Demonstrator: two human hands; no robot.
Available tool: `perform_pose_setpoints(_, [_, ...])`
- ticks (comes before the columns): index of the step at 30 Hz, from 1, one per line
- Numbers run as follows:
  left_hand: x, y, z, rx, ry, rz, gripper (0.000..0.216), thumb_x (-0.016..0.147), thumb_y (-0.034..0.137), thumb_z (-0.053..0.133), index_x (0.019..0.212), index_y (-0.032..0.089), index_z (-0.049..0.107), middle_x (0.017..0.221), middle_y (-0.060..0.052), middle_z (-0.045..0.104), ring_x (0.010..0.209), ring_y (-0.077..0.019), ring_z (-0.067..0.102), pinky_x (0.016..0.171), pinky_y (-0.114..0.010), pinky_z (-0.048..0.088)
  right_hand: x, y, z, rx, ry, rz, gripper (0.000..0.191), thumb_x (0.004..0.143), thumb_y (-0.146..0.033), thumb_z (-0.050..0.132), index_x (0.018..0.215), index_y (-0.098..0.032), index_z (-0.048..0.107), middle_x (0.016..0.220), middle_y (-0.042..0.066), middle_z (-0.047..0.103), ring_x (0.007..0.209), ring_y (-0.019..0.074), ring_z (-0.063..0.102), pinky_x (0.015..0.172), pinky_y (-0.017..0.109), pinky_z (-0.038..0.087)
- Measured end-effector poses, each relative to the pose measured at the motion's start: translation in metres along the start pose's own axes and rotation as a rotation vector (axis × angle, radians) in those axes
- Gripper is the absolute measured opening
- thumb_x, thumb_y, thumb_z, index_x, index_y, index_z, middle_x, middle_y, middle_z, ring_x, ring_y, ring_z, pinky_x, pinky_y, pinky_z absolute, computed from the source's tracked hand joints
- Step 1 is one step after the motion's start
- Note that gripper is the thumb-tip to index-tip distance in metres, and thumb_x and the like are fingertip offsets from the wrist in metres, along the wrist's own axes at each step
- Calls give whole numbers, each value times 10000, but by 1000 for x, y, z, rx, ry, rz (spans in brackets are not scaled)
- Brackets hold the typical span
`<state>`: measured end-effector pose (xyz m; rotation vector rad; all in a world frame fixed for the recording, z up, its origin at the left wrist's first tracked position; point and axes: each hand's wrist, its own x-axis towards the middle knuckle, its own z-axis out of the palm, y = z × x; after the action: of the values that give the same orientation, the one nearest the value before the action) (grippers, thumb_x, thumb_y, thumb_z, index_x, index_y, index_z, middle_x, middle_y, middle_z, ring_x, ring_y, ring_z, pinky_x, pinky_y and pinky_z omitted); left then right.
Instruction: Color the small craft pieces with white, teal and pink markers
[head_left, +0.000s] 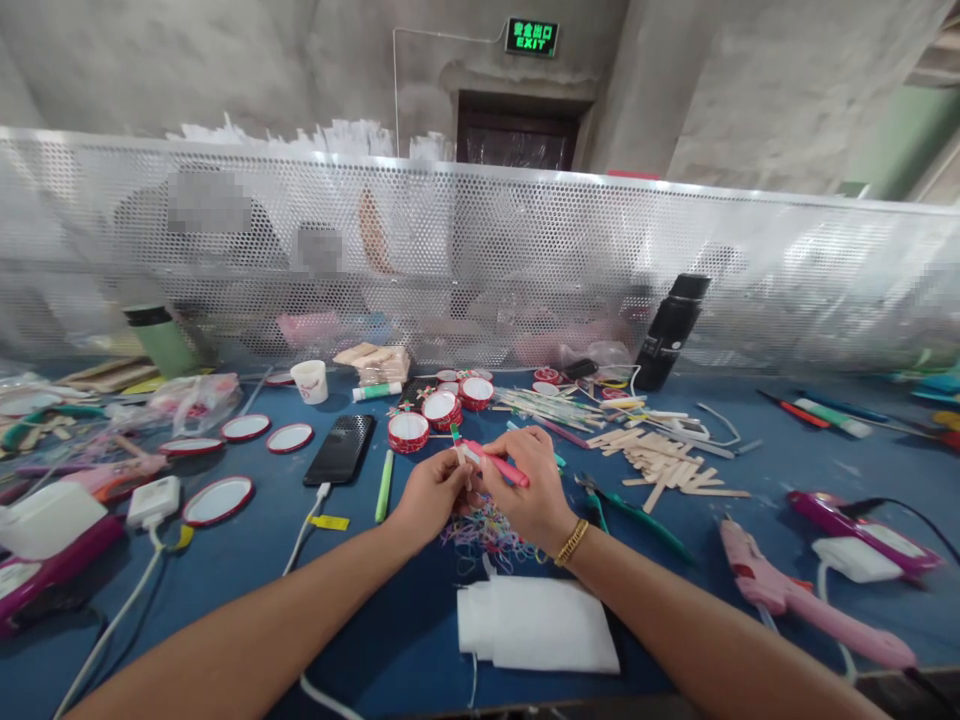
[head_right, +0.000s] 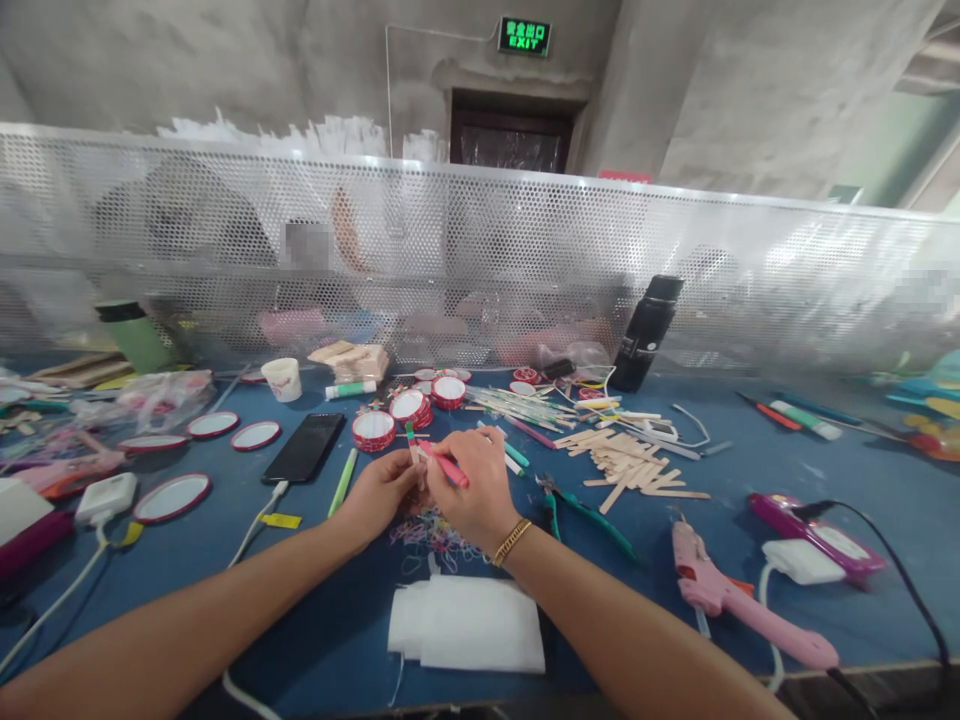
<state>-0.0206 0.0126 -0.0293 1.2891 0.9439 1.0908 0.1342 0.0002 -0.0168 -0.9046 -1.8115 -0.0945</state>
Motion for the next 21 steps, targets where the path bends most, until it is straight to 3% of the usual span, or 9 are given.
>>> perform_pose_setpoints(21, [-4, 4, 3, 36, -1, 17, 370, 718, 506, 730, 734, 171, 572, 590, 26, 594, 514, -133, 606, 451, -209, 420, 1, -6, -1, 21, -10, -34, 71, 872, -202, 547, 807, -219, 568, 750, -6, 643, 720, 162, 575, 854, 390, 355])
